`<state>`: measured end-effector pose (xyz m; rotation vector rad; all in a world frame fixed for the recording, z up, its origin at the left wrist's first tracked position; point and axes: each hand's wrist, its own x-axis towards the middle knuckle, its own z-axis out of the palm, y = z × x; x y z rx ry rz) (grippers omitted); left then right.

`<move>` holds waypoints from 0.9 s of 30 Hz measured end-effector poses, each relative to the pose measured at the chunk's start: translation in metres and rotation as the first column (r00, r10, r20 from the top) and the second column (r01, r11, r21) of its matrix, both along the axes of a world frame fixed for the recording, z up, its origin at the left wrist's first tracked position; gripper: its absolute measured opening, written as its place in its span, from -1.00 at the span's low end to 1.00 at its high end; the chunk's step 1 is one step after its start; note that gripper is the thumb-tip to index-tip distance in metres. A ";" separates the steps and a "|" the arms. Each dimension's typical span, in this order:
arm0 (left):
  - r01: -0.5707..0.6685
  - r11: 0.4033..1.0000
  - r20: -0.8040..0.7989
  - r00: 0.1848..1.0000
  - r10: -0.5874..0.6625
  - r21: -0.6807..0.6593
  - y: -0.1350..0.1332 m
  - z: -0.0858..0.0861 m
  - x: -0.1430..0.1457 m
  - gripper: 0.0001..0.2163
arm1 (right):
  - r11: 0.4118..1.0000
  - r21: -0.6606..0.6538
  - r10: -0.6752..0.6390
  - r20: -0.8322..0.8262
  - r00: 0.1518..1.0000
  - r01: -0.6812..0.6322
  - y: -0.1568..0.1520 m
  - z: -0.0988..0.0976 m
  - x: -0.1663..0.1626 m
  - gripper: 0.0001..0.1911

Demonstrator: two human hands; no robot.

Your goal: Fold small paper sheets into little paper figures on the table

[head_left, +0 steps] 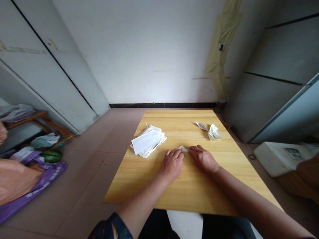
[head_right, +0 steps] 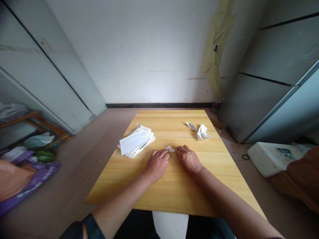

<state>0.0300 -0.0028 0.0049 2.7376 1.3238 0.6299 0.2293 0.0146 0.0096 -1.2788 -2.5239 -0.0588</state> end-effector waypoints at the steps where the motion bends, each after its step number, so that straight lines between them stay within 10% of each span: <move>1: 0.002 1.000 0.003 1.000 -0.002 0.005 0.000 -0.001 0.000 -0.74 | 1.000 0.007 -0.017 -0.036 0.999 0.017 0.000 -0.001 0.000 -0.67; 27: -0.053 0.998 -0.080 0.995 0.052 -0.018 -0.006 0.003 0.003 -0.70 | 0.999 0.010 -0.051 0.017 0.999 0.050 -0.005 -0.001 -0.019 -0.76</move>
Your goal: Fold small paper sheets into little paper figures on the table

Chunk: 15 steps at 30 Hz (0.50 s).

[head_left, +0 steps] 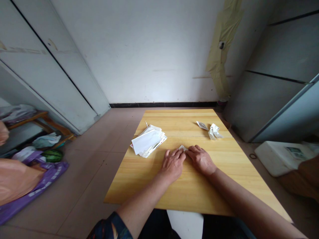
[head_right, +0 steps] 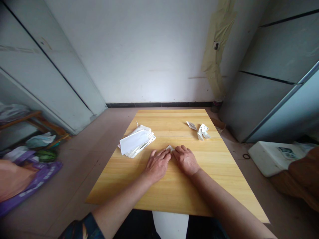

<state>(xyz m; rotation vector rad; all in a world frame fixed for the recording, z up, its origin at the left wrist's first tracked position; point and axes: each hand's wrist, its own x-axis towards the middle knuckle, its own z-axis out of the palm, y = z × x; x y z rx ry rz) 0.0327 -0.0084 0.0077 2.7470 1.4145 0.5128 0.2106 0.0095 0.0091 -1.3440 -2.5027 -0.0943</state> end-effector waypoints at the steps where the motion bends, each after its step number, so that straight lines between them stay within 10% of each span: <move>1: -0.003 1.000 -0.003 1.000 0.003 0.000 0.000 0.000 0.000 -0.69 | 1.000 0.002 0.000 0.001 1.000 0.000 0.000 -0.001 0.001 -0.76; 15: 0.023 0.998 0.020 1.000 -0.024 0.052 0.003 -0.002 0.000 -0.73 | 0.999 0.023 0.025 -0.040 0.999 -0.024 0.002 -0.005 0.003 -0.66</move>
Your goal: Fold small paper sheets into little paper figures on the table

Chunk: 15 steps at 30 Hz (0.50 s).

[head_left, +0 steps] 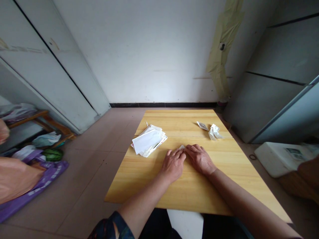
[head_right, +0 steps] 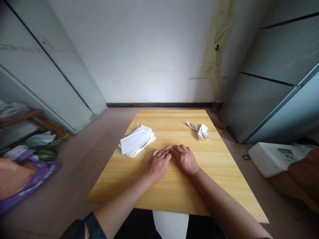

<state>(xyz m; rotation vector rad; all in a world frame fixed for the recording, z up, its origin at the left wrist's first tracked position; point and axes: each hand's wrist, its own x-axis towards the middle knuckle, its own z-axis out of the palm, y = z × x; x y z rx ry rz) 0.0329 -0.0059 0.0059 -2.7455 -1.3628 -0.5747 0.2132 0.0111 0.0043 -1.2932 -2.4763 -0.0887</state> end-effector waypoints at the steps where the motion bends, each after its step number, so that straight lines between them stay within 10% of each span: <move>1: 0.004 1.000 0.002 1.000 -0.004 -0.006 0.000 0.000 0.000 -0.72 | 1.000 -0.013 -0.004 0.013 1.000 0.004 0.000 0.001 -0.002 -0.66; 15: -0.051 0.998 0.001 0.999 0.051 -0.028 -0.005 0.002 0.000 -0.74 | 0.998 -0.025 -0.064 0.033 0.997 0.065 0.000 0.002 -0.006 -0.73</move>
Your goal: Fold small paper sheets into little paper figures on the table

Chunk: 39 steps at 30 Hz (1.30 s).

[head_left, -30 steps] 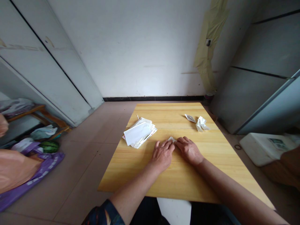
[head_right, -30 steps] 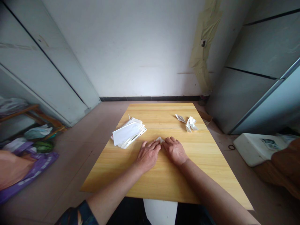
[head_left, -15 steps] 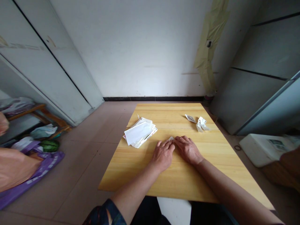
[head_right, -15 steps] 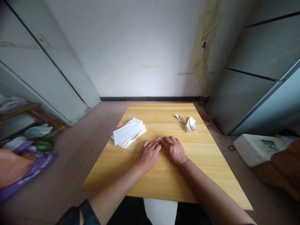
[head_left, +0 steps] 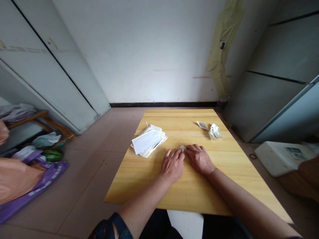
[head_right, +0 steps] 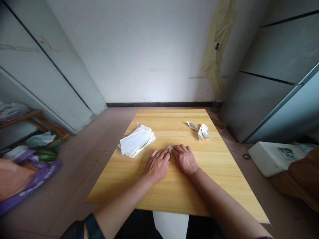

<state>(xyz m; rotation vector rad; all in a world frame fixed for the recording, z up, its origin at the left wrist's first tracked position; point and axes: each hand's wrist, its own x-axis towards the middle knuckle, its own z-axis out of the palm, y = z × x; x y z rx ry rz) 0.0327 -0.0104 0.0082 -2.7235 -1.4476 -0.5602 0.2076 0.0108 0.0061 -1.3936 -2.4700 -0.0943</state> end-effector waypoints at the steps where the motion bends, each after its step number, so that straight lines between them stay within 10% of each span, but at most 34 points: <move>1: -0.011 1.000 -0.003 1.000 0.011 -0.002 0.000 0.000 0.000 -0.74 | 1.000 0.003 0.001 0.000 1.000 -0.001 0.000 -0.001 0.000 -0.73; 17: 0.190 0.971 -0.012 0.981 -0.194 -0.148 0.025 -0.004 -0.008 -0.48 | 1.000 0.030 0.002 -0.019 1.000 -0.002 0.004 -0.008 0.001 -0.78; 39: 0.088 0.967 -0.160 0.979 -0.128 -0.237 0.026 -0.008 -0.012 -0.36 | 0.999 0.019 0.049 -0.038 0.998 -0.049 -0.001 -0.006 0.006 -0.69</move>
